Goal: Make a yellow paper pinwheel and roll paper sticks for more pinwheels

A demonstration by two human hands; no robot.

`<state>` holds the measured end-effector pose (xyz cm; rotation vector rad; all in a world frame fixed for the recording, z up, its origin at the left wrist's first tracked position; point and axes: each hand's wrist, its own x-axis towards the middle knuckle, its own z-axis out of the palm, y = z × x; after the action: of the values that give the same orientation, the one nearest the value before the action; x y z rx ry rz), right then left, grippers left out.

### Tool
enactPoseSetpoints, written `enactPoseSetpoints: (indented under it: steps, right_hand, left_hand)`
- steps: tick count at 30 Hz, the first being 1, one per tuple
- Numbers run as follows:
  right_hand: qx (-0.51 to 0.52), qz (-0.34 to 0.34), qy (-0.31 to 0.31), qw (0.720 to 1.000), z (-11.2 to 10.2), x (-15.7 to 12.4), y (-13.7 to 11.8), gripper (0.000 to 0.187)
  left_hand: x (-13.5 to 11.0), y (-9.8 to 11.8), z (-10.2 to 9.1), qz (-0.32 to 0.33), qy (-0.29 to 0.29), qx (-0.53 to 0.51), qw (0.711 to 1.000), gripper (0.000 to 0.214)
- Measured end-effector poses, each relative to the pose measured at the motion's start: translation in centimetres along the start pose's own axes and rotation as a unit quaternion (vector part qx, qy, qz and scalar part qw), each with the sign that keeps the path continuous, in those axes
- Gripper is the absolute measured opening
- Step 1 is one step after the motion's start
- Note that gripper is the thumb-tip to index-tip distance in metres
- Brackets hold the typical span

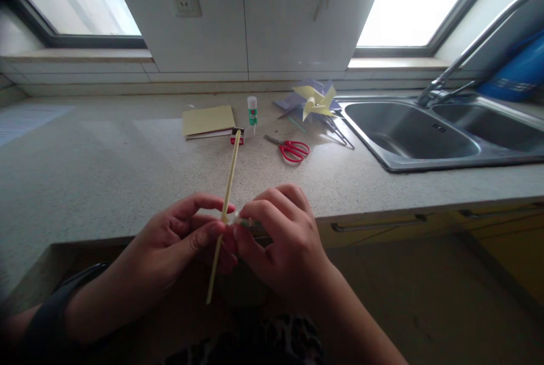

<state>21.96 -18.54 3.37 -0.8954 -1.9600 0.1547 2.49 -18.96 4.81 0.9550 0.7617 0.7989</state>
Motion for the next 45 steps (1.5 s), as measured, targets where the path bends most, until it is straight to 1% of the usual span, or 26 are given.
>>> enactPoseSetpoints:
  steps: [5, 11, 15, 17, 22, 25, 28, 30, 37, 40, 45]
  right_hand:
    - [0.006, 0.001, -0.002, 1.000, 0.0, 0.4, -0.1, 0.010]
    - [0.010, -0.002, 0.008, 1.000, -0.1, 0.4, 0.0, 0.011]
    - [0.010, 0.002, 0.014, 1.000, -0.1, 0.4, 0.0, 0.012]
    - [0.010, 0.002, 0.020, 1.000, -0.1, 0.3, 0.0, 0.014]
    - [0.010, 0.003, 0.021, 1.000, 0.0, 0.3, 0.0, 0.015]
    - [-0.001, 0.001, 0.025, 1.000, 0.0, 0.2, -0.1, 0.015]
    - [-0.007, -0.003, 0.032, 0.999, 0.0, 0.1, -0.3, 0.016]
    - [-0.007, -0.005, 0.032, 0.999, 0.0, 0.1, -0.3, 0.016]
    - [-0.030, -0.010, 0.008, 0.999, -0.1, 0.1, -0.4, 0.013]
    - [-0.020, -0.003, 0.000, 1.000, -0.2, 0.2, -0.5, 0.010]
    - [0.023, 0.032, -0.007, 0.999, -0.3, 0.3, -0.6, 0.005]
  left_hand:
    - [-0.1, -0.2, -0.1, 0.001, -0.022, 0.003, 1.000, 0.025]
    - [-0.4, -0.4, -0.1, 0.005, -0.037, 0.020, 0.999, 0.026]
    - [-0.5, -0.5, -0.1, 0.006, -0.018, 0.050, 0.999, 0.022]
    - [-0.5, -0.6, -0.1, 0.017, -0.012, 0.068, 0.997, 0.022]
    - [-0.3, -0.8, -0.2, 0.037, -0.024, 0.090, 0.995, 0.029]
    - [-0.2, -0.8, 0.1, 0.043, -0.009, 0.097, 0.994, 0.029]
    - [-0.3, -0.7, 0.4, 0.039, 0.010, 0.082, 0.996, 0.028]
    - [-0.3, -0.7, 0.6, 0.031, 0.011, 0.065, 0.997, 0.026]
    - [-0.3, -0.9, 0.7, 0.018, 0.015, 0.016, 1.000, 0.027]
    - [-0.3, -0.9, 0.9, 0.016, 0.008, -0.014, 1.000, 0.027]
    - [-0.4, -0.8, 1.0, 0.008, -0.005, -0.056, 0.998, 0.026]
